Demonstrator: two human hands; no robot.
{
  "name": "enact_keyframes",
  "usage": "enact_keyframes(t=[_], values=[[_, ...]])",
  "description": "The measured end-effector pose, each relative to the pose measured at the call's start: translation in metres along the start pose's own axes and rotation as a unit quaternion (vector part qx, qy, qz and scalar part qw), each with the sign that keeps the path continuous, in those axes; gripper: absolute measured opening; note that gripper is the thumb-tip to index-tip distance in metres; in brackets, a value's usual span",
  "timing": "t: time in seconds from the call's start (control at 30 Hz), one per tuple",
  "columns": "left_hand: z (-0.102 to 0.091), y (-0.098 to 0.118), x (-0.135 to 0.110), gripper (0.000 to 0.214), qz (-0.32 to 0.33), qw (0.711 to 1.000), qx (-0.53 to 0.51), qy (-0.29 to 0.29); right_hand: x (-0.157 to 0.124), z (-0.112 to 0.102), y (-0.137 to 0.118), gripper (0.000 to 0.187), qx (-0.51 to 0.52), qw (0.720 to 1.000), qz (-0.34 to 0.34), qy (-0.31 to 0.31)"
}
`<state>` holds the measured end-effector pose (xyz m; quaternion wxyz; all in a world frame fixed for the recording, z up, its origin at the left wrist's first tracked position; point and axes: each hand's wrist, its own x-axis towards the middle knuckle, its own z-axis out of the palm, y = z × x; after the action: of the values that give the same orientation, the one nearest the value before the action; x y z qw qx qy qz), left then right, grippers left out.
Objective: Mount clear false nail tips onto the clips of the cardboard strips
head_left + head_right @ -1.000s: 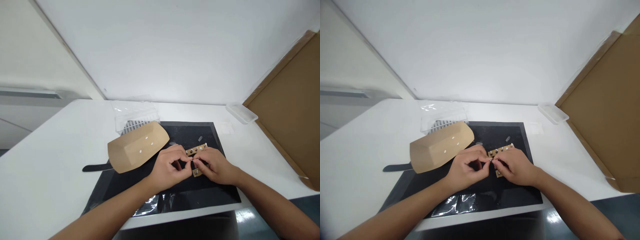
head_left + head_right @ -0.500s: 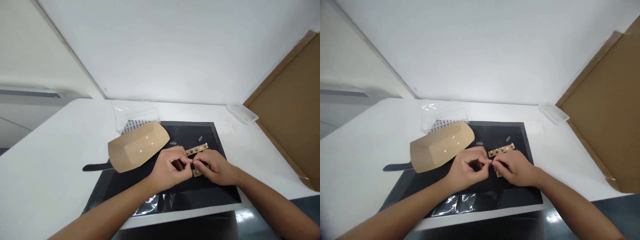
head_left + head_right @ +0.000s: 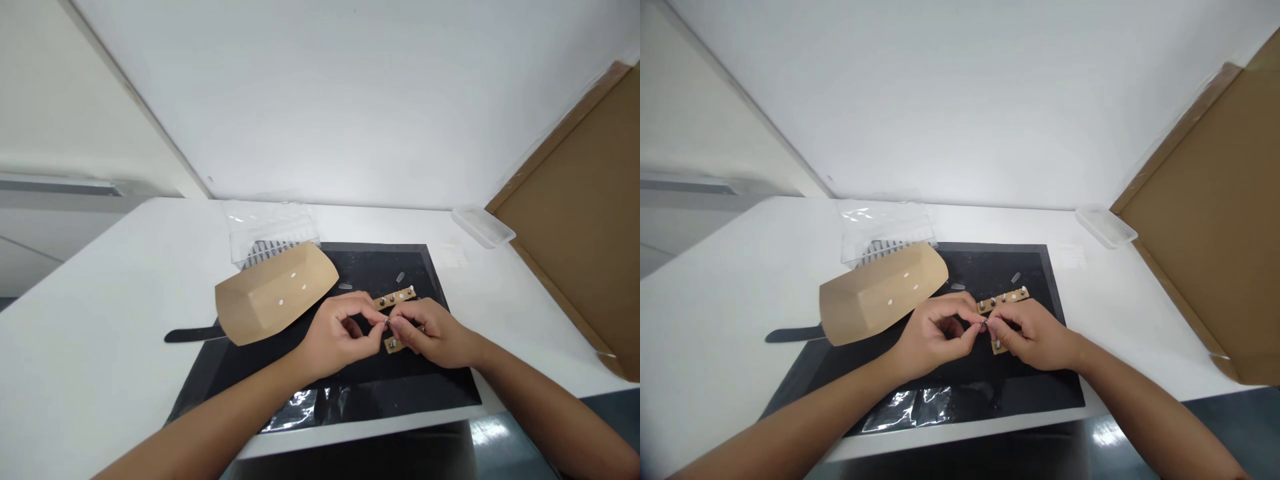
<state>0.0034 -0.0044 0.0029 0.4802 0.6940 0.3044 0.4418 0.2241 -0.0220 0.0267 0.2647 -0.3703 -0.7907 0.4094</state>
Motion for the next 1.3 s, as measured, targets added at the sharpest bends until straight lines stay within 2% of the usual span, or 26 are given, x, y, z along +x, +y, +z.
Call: enact_keyframes(t=[0.27,0.63,0.97,1.3], values=[[-0.0001,-0.0024,0.0004,0.004,0.024,1.0,0.017,0.001,-0.0001,0.0001,0.0017,0.037,0.016,0.999,0.032,-0.012],[0.0054,-0.0044,-0.003,0.009,0.133,0.985,0.101,0.043,-0.0014,-0.0001,0.0025,0.035,0.018,0.998,0.033,-0.044],[0.0071,-0.0065,-0.0044,0.015,0.15,0.978,0.136,0.045,-0.0011,0.0014,0.0,0.033,0.003,0.997,0.052,-0.062],[0.0055,-0.0035,-0.0036,0.016,0.154,0.975,0.155,0.023,-0.0013,0.0004,-0.001,0.031,0.009,0.996,0.055,-0.076]])
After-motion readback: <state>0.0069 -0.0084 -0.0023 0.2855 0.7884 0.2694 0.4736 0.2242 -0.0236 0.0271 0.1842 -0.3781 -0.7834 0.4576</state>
